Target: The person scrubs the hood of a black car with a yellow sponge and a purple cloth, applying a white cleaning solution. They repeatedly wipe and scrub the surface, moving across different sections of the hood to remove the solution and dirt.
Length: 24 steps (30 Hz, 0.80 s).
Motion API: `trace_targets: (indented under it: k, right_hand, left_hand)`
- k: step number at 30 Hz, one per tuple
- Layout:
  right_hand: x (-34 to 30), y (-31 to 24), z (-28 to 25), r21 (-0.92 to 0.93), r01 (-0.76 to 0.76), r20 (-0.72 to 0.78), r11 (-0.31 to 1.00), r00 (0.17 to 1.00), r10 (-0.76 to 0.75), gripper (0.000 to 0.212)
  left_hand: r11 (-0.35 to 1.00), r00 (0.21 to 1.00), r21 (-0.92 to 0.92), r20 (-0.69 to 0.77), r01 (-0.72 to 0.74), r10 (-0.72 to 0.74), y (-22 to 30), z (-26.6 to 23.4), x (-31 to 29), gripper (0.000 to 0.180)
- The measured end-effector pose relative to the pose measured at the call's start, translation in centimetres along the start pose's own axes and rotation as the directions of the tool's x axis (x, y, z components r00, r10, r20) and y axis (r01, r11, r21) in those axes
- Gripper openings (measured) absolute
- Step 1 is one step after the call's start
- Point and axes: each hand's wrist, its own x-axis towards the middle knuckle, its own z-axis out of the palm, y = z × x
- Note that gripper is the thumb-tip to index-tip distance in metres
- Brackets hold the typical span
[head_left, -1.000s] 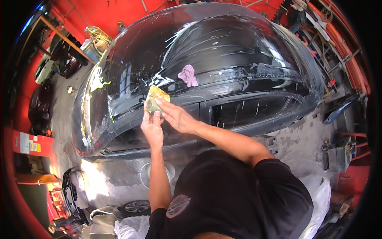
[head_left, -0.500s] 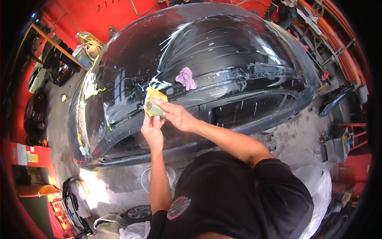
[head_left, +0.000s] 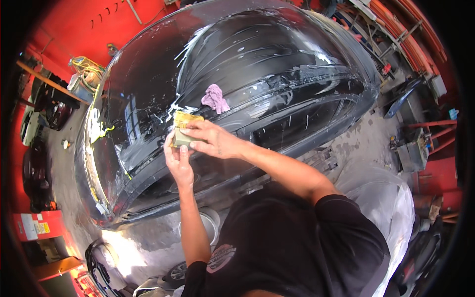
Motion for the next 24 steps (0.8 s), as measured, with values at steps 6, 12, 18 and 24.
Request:
trace_targets:
  k: [6,12,18,24]
  right_hand:
    - [-1.3,4.0,-8.4,0.469,-0.178,-0.262,0.865,0.908,0.328,0.068]
    - [-4.9,4.4,-11.2,0.436,-0.255,0.028,0.863,0.962,0.270,0.077]
    - [-10.1,9.4,-14.1,0.205,-0.160,-0.140,0.966,0.972,0.191,0.069]
    - [-13.8,19.5,-23.7,-0.368,-0.212,-0.367,0.905,0.928,0.069,0.074]
  left_hand:
    - [0.955,0.988,-0.267,0.115,0.129,-0.102,0.6,4.0,1.9,0.064]
    - [0.944,0.963,-0.228,0.182,0.240,-0.201,-2.4,11.1,2.4,0.073]
    - [0.957,0.941,-0.030,0.193,0.290,-0.279,-6.3,18.3,2.1,0.083]
    - [0.590,0.994,0.800,0.095,-0.113,0.062,-10.4,18.7,7.3,0.071]
